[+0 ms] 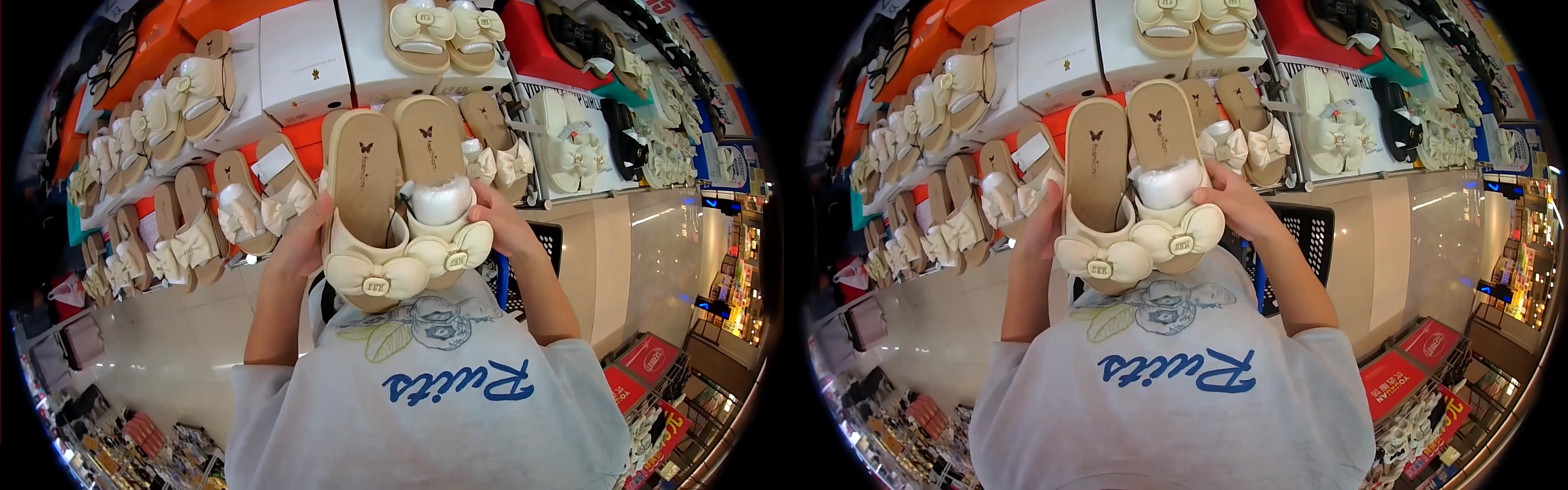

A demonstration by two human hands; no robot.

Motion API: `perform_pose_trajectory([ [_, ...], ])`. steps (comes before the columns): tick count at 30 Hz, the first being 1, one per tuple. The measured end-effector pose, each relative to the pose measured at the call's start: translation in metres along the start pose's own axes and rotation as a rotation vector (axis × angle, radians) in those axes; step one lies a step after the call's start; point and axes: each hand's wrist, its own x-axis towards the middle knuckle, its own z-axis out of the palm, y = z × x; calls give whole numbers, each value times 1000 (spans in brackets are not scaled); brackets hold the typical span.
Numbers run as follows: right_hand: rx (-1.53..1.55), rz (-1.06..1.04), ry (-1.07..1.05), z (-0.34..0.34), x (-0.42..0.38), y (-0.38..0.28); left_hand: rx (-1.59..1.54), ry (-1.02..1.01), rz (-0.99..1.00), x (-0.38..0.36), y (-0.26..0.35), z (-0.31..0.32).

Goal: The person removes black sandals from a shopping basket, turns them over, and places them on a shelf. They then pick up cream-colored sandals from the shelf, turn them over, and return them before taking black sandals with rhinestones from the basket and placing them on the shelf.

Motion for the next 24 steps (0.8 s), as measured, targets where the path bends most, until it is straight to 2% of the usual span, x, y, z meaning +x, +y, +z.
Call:
perform_pose_trajectory([
  [2, -175, -86, 86, 17, 3, -13, 205, 10, -15, 0, 10, 13],
  [4, -187, -57, 103, 24, 3, -25, 229, 45, -28, 0, 19, 30],
  [6, -324, -55, 100, 32, 3, -34, 254, 83, -37, 2, 20, 36],
  [7, -329, -59, 95, 34, 2, -35, 408, 89, 48, 2, 21, 38],
  [8, -430, -158, 87, 37, 0, -36, 562, 94, 136, 4, 23, 40],
  [9, -533, -261, 80, 40, -3, -37, 566, 91, 150, 2, 28, 42],
  [11, -658, -392, 79, 40, -11, -33, 977, 131, 378, -8, 37, 50],
  [12, -764, -414, 69, 35, -16, -31, 1074, 16, 555, -13, 44, 58],
  [13, -1332, -724, -20, 36, -16, -39, 1124, -107, 760, -7, 46, 49],
  [14, -975, -1031, -88, 28, -2, -32, 1165, -234, 962, 0, 49, 39],
  [15, -1021, -1161, -116, 31, -2, -37, 1168, -233, 959, 0, 53, 42],
  [16, -1065, -1290, -142, 35, -3, -41, 1292, -269, 1165, -2, 60, 48],
  [17, -1059, -1292, -137, 34, -6, -43, 1412, -310, 1375, -5, 66, 53],
  [18, -1136, -1386, -168, 31, -10, -45, 1416, -316, 1369, -6, 66, 57],
  [19, -1215, -1477, -198, 29, -13, -45, 1341, -314, 1459, -8, 64, 63],
  [20, -1214, -1478, -189, 30, -13, -44, 1261, -312, 1550, -10, 64, 67],
  [22, -1255, -1660, -195, 29, -12, -46, 1335, -289, 1503, -14, 65, 69],
  [24, -1294, -1686, -216, 24, -10, -55, 1441, -384, 1808, -7, 65, 65],
])
